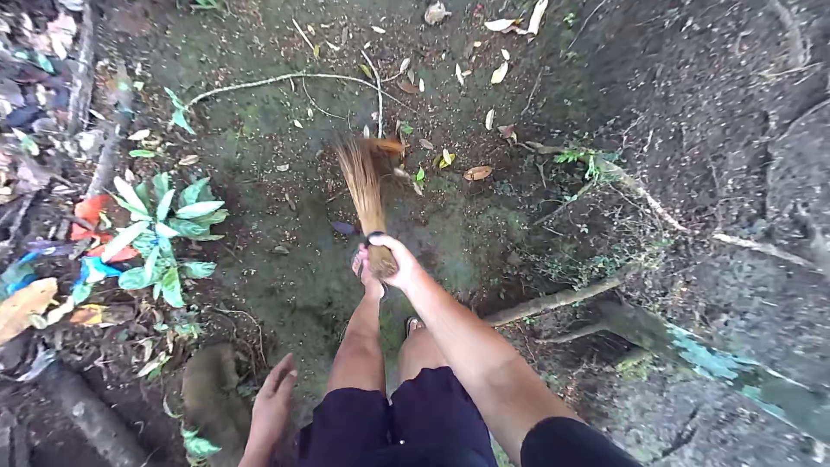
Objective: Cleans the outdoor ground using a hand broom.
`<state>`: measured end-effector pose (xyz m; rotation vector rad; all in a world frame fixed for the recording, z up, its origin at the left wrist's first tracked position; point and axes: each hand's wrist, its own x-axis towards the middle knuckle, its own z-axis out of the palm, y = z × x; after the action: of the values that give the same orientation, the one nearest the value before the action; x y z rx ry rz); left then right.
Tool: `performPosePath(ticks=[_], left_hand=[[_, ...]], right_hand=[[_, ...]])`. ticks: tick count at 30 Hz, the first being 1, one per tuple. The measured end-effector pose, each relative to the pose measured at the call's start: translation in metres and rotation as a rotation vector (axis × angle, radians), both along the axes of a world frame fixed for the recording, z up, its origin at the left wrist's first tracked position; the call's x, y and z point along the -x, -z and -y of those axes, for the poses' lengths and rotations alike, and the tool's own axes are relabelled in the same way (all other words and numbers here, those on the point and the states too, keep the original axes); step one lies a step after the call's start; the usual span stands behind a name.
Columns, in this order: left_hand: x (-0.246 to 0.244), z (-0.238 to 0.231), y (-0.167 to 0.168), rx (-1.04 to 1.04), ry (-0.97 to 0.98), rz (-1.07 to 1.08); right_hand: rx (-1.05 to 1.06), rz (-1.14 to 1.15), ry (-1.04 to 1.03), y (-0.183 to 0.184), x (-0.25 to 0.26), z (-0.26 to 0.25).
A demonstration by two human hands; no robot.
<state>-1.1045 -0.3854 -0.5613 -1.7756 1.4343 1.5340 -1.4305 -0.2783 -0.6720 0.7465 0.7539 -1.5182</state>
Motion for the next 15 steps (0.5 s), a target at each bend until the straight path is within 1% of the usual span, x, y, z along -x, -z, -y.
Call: performPosePath(ticks=[1, 2, 4, 6, 8, 9, 10, 11, 12, 13, 15], left_hand=[[0.009, 0.001, -0.001, -0.016, 0.021, -0.015], [0.016, -0.001, 0.0, -0.032, 0.05, -0.021], [0.022, -0.009, 0.0, -0.073, 0.124, -0.004], [0.026, -0.018, 0.001, -0.108, 0.169, 0.009], [0.03, -0.024, 0.004, -0.125, 0.175, -0.009], [0.031, -0.024, 0.005, -0.129, 0.169, -0.023], [0.034, -0.023, 0.005, -0.135, 0.148, -0.032], [0.035, -0.02, 0.005, -0.146, 0.116, -0.033], [0.034, -0.017, 0.005, -0.151, 0.07, -0.028], [0.033, -0.013, 0.005, -0.153, 0.014, -0.017], [0.029, -0.003, 0.003, -0.144, -0.054, 0.021]], right_hand=[[0.007, -0.058, -0.035, -0.004, 0.0, -0.015], [0.015, -0.099, -0.068, -0.016, -0.004, -0.029], [-0.005, -0.123, -0.058, -0.058, -0.024, -0.053], [-0.09, -0.108, 0.019, -0.11, -0.05, -0.069], [-0.221, -0.058, 0.134, -0.157, -0.073, -0.073], [-0.286, -0.025, 0.206, -0.173, -0.081, -0.072], [-0.33, 0.005, 0.286, -0.18, -0.085, -0.07], [-0.365, 0.025, 0.351, -0.179, -0.084, -0.066], [-0.391, 0.039, 0.398, -0.169, -0.076, -0.059], [-0.401, 0.05, 0.423, -0.152, -0.061, -0.049], [-0.342, 0.073, 0.438, -0.106, -0.018, -0.018]])
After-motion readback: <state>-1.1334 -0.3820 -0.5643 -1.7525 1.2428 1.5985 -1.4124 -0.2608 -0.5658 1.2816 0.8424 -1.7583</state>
